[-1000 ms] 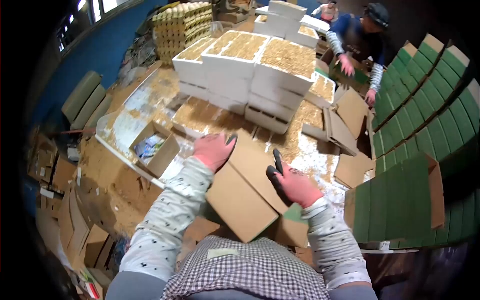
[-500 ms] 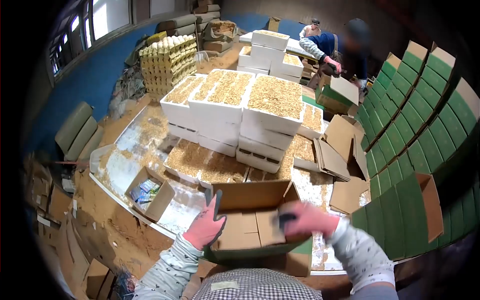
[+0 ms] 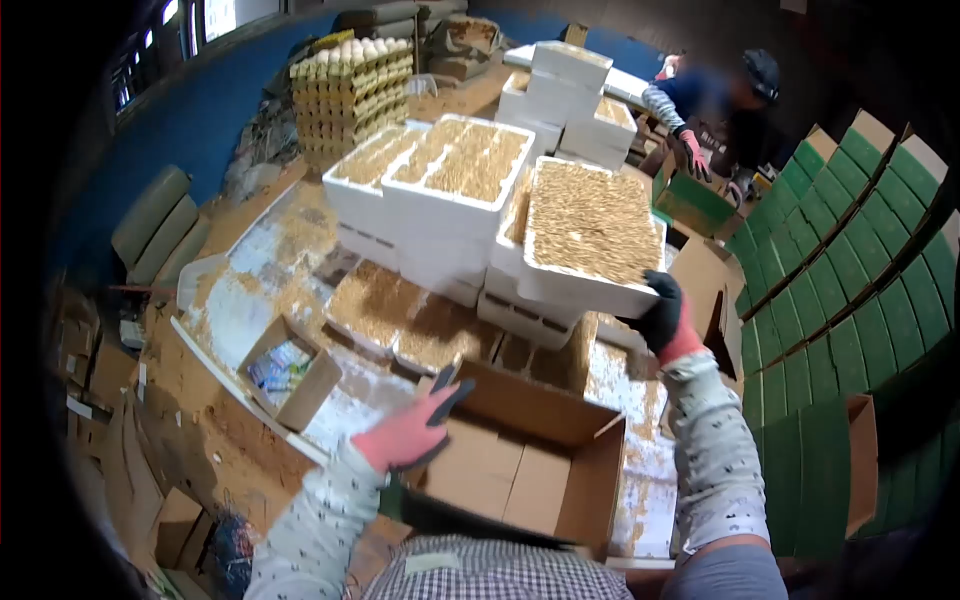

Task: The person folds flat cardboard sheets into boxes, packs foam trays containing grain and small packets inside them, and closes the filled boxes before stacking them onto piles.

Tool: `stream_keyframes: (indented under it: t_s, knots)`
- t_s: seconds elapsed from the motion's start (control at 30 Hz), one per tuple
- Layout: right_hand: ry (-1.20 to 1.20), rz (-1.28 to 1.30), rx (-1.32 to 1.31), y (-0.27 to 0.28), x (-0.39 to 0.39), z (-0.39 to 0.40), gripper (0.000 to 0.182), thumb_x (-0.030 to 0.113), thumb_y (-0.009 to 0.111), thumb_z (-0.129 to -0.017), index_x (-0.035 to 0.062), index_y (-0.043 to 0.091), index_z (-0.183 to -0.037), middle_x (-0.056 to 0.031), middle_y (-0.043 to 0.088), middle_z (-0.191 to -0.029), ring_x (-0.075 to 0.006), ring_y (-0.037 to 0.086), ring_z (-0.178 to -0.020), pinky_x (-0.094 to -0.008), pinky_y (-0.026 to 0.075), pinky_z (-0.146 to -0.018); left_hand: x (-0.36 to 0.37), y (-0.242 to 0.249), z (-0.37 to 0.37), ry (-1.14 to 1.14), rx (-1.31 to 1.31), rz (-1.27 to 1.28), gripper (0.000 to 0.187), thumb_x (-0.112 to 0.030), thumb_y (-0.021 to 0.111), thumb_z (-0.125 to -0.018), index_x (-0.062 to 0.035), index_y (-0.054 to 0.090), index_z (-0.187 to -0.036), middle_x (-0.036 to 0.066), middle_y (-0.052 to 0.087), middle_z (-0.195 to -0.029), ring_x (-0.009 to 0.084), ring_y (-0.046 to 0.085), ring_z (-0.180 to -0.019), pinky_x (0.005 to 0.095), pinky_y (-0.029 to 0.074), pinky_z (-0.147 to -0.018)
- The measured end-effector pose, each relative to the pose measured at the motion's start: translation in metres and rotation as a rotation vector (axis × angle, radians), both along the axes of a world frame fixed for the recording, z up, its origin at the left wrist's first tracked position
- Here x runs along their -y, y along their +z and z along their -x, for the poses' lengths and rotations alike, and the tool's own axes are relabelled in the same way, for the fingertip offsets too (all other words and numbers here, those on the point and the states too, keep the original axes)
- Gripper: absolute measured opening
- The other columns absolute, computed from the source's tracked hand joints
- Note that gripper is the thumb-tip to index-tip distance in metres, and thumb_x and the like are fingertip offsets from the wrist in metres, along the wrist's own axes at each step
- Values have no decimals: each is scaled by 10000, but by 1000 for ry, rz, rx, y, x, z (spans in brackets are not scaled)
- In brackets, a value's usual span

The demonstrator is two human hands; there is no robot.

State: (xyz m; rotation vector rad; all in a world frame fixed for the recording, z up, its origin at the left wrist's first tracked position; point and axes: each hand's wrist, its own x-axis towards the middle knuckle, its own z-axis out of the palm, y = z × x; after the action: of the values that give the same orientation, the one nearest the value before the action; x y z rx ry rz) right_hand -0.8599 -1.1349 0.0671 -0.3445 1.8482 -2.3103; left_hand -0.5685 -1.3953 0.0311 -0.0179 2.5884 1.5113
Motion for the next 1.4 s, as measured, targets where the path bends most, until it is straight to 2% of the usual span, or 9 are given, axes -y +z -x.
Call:
stream_keyframes:
  t_s: [0.1, 0.37, 0.57, 0.7, 0.73, 0.83, 0.9, 1.03, 1.4]
  knots:
    - [128, 176, 460, 14, -54, -61, 215, 228, 536, -821, 83, 569, -976, -82, 601, -893, -243, 610, -751, -392, 530, -593, 5, 8, 24, -76, 91, -16, 677, -90, 478, -769, -143, 291, -1417, 195, 275, -1439, 333, 320, -1301, 370, 287, -1052]
    - [265, 23, -28, -144, -173, -53, 358, 140, 539, -789, -34, 565, -1100, -40, 596, -943, -151, 555, -878, -292, 430, -840, 25, -36, 31, 127, -89, -553, 455, -186, 573, -841, -131, 492, -1285, 27, 601, -1006, 121, 545, -890, 277, 458, -782]
    - [854, -852, 313, 47, -58, -130, 568, 79, 561, -786, 94, 436, -1340, -6, 580, -807, -99, 540, -695, -225, 456, -634, 21, -40, -9, 251, -144, -432, 492, -323, 581, -836, -178, 498, -1299, 11, 577, -867, 105, 513, -804, 248, 428, -696]
    - [1122, -1230, -421, 13, -17, -131, 490, -7, 545, -764, 72, 510, -1246, -137, 636, -933, -176, 599, -889, -332, 474, -816, 18, -50, -31, 647, -271, -418, 391, -234, 532, -870, -79, 531, -1228, 93, 582, -864, 214, 537, -927, 301, 435, -784]
    - [1143, -1220, -846, -36, -26, -108, 390, 72, 561, -734, 62, 577, -1124, -154, 637, -958, -306, 610, -892, -392, 492, -773, 70, -97, -37, 428, -391, 532, 323, -149, 486, -865, -35, 538, -1162, 189, 584, -963, 297, 551, -945, 344, 449, -799]
    - [670, -1310, -1120, -57, -32, -138, 196, 111, 534, -728, 60, 630, -892, -133, 638, -851, -302, 621, -847, -394, 507, -725, 114, -65, -81, 401, -188, 1178, 411, -254, 542, -850, -42, 494, -1199, 208, 522, -1183, 347, 517, -1078, 411, 423, -936]
    - [683, -1382, -1057, -40, -39, -148, 170, 155, 533, -769, 81, 625, -891, -109, 636, -897, -261, 626, -856, -359, 506, -730, 161, -83, -84, 539, 417, 860, 567, -404, 570, -818, -59, 450, -1252, 199, 539, -1175, 369, 509, -1086, 444, 432, -902]
    - [191, -867, -1267, -14, -58, -150, 252, 194, 667, -723, 98, 609, -949, -85, 621, -915, -269, 616, -820, -341, 503, -700, 208, -160, -107, 491, 240, 1079, 512, -378, 534, -858, -62, 458, -1254, 192, 566, -1105, 361, 522, -1020, 436, 404, -896]
    - [-462, -1728, 251, -169, -185, -25, 923, 587, 653, -672, 69, 338, -1368, -186, 404, -1347, -344, 430, -1210, -445, 335, -1018, 202, -139, -81, 447, 261, 1291, 219, -241, 559, -791, -126, 605, -972, 112, 617, -971, 275, 590, -962, 424, 470, -797]
